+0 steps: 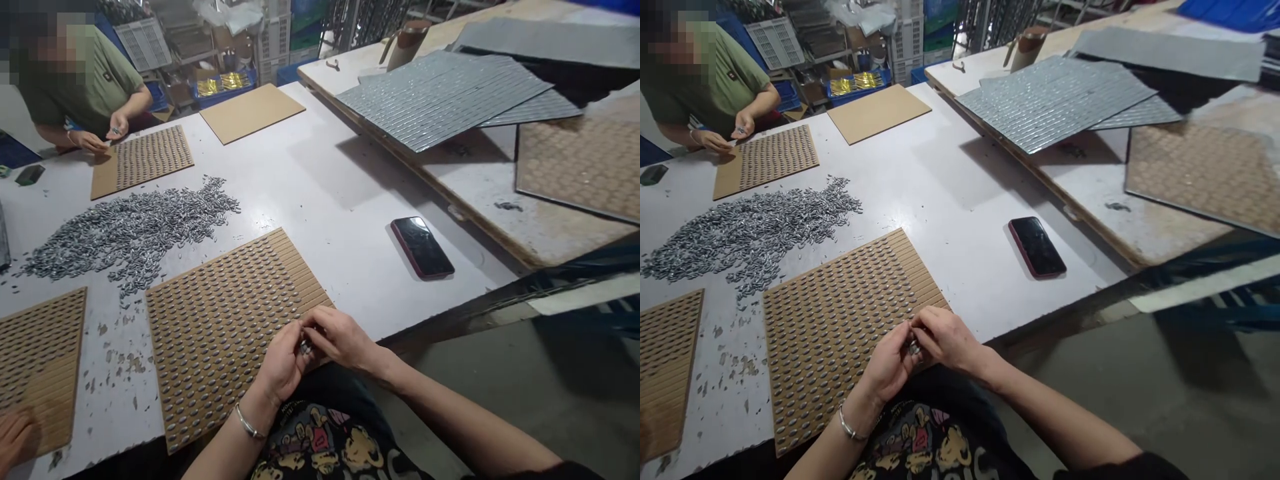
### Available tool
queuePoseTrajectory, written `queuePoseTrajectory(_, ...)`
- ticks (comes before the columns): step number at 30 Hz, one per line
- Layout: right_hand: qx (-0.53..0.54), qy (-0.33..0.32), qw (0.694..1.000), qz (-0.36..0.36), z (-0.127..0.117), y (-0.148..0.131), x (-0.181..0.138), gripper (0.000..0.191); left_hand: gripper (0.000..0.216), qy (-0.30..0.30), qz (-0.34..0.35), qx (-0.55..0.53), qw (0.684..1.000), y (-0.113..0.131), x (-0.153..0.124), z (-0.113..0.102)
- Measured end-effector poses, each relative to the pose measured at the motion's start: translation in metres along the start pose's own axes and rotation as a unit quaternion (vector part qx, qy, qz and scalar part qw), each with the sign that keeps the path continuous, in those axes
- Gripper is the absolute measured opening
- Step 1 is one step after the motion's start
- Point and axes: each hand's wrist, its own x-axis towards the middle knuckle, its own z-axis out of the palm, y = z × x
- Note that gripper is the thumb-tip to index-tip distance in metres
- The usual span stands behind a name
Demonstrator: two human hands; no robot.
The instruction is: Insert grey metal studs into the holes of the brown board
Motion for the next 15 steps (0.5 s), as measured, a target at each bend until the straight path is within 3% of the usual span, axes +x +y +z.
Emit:
queuePoseTrajectory(3,0.127,0.034,0.987,0.088,0.001,-0.004,-0.005,0.017,0.027,-0.012,-0.001,0.041,0.999,0.000,-0.003,-0.009)
queuePoseTrajectory(7,0.239,0.033,0.953,0.184,0.006,-0.011,-0.011,0.021,0.032,-0.021,0.004,0.099,0.995,0.004,-0.007,-0.017)
queuePoseTrajectory(13,0.254,-0.037,0.941,0.221,-0.002,-0.001,-0.005,0.022,0.034,0.011,0.022,0.159,0.987,0.003,-0.009,-0.018)
queuePoseTrajectory(15,0.183,-0.001,0.957,0.225,-0.004,0.009,0.005,0.019,0.035,0.030,0.046,0.129,0.990,0.002,-0.007,-0.018)
